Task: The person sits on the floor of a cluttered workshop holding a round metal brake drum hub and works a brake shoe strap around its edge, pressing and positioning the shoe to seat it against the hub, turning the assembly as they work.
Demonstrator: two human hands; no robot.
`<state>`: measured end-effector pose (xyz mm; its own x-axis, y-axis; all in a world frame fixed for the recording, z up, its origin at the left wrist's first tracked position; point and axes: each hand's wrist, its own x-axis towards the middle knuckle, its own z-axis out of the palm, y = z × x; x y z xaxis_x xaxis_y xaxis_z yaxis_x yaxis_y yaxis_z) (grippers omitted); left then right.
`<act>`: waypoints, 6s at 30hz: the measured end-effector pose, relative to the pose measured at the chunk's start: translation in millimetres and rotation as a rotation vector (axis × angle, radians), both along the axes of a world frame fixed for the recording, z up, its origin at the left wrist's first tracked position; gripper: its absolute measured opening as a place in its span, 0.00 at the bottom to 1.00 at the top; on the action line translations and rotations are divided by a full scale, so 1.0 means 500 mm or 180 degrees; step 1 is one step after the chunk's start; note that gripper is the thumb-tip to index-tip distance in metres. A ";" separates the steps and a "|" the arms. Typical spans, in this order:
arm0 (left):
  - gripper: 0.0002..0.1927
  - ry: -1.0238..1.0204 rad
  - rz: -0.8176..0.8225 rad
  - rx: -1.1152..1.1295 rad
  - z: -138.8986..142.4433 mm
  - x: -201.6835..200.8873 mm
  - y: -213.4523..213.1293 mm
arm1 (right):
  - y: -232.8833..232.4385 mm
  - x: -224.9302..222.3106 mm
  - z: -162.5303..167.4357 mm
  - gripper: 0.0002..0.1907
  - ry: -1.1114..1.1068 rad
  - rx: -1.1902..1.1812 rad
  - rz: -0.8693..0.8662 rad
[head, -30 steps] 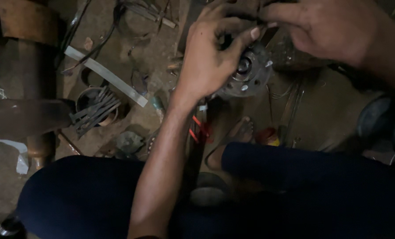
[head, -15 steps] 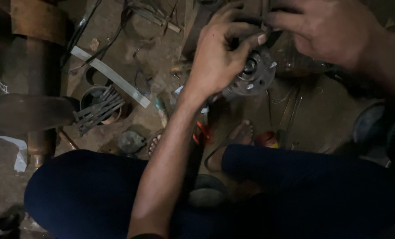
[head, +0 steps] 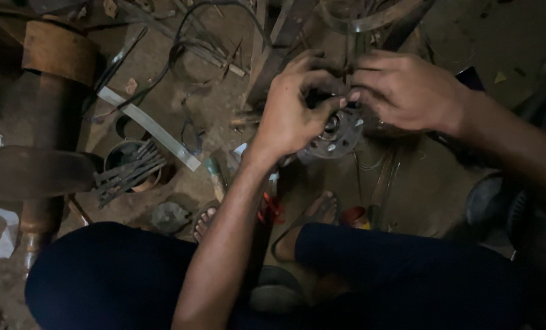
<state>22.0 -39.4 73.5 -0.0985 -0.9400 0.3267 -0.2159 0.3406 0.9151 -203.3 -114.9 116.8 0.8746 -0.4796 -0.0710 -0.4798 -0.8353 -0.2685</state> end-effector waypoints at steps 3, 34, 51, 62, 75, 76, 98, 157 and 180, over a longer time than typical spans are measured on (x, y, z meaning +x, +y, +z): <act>0.11 -0.0036 -0.0035 -0.0122 -0.009 0.003 -0.003 | 0.005 0.005 0.001 0.19 0.0047 0.0232 -0.0248; 0.21 0.1837 0.0514 0.0991 -0.165 -0.061 0.062 | -0.040 0.024 0.046 0.15 0.0497 0.1282 -0.1023; 0.61 0.0400 0.0460 0.0016 -0.095 -0.031 0.102 | -0.043 0.028 0.049 0.15 0.0106 0.0998 -0.0457; 0.60 0.0273 0.0348 0.0229 -0.094 -0.030 0.099 | 0.044 0.044 0.033 0.11 -0.0090 0.0659 -0.1621; 0.56 0.0302 0.0183 0.0336 -0.080 -0.009 0.096 | 0.092 0.050 0.047 0.17 0.0099 -0.0595 -0.0808; 0.55 0.0272 0.0182 0.0284 -0.076 -0.014 0.092 | 0.090 0.049 0.046 0.19 0.0162 -0.0604 -0.0735; 0.51 0.0204 0.0468 0.0356 -0.043 -0.028 0.110 | 0.244 0.180 0.038 0.12 0.0037 -0.0893 -0.3141; 0.52 0.0324 0.0119 0.0598 -0.063 -0.022 0.100 | -0.047 0.030 0.043 0.25 0.0693 0.0752 -0.0598; 0.52 0.0320 0.0260 0.0434 -0.056 -0.017 0.102 | 0.074 0.067 0.085 0.14 -0.0138 0.0221 -0.1017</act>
<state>13.5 11.9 45.3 0.0068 -0.9798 0.1999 -0.1430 0.1969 0.9699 -169.9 -78.0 159.5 0.6837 -0.7254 -0.0792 -0.7014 -0.6234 -0.3455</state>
